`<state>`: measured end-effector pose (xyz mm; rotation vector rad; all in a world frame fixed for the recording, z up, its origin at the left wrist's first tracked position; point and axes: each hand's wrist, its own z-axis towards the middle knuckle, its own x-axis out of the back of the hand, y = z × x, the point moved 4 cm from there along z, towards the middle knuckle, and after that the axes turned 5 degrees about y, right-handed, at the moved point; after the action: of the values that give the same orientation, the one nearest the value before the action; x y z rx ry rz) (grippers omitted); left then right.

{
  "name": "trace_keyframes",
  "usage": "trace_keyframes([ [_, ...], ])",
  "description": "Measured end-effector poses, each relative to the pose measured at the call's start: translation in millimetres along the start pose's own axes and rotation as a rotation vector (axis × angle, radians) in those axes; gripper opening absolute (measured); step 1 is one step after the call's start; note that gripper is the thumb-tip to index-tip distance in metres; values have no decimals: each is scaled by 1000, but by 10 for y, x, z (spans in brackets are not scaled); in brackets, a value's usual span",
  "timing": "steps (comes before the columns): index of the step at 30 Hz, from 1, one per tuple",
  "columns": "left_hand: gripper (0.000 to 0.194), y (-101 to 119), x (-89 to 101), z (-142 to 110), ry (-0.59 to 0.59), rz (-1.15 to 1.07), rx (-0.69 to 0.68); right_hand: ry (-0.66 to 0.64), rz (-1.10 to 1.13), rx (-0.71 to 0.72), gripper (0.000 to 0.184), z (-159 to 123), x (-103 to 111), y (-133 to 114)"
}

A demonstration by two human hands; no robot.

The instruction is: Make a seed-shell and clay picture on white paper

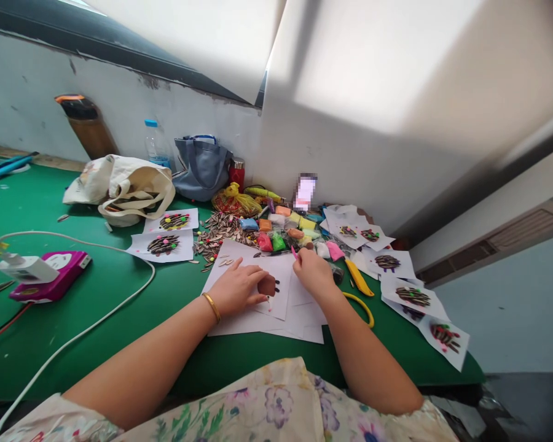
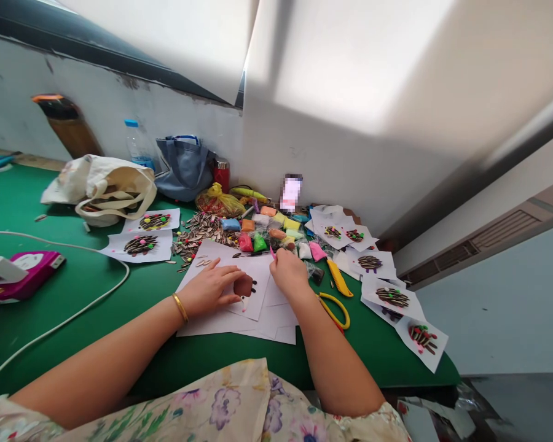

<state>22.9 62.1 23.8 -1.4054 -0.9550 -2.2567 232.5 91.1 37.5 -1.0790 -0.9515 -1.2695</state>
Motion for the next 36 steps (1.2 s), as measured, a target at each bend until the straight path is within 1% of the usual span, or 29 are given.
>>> trace_keyframes([
  [2,50,-24,-15,16,-12,4,-18,2,154,-4,18,-106,9,17],
  [4,53,-41,-29,30,-28,17,-38,-15,306,30,16,-217,-20,2],
  [6,57,-38,-36,30,-38,37,-49,-21,397,77,14,-318,-63,-27],
  [10,67,62,-25,-18,7,125,-32,8,427,125,12,-460,-129,-57],
  [12,77,140,-26,-51,46,160,-11,28,431,151,12,-511,-136,-64],
  [15,88,214,-51,-82,62,166,27,54,463,172,13,-570,-123,-62],
  [17,89,215,-62,-88,49,146,47,65,523,158,13,-591,-115,-48],
  [20,83,189,-51,-88,13,114,37,87,675,92,12,-585,-131,-4],
  [22,78,179,-34,-89,-14,102,22,74,833,33,20,-563,-175,26],
  [24,73,177,-20,-90,-41,95,14,17,1007,-42,28,-534,-244,49],
  [26,70,173,-12,-88,-64,90,8,-72,1151,-112,27,-512,-313,58],
  [28,70,151,-7,-84,-87,82,-1,-129,1235,-127,27,-497,-350,54],
  [31,80,71,11,-79,-119,68,8,-128,1231,-57,29,-483,-361,41],
  [34,85,-23,57,-93,-130,65,28,-102,1118,-8,25,-488,-385,38],
  [36,86,-63,94,-121,-111,66,32,-87,1034,37,22,-503,-388,26],
])
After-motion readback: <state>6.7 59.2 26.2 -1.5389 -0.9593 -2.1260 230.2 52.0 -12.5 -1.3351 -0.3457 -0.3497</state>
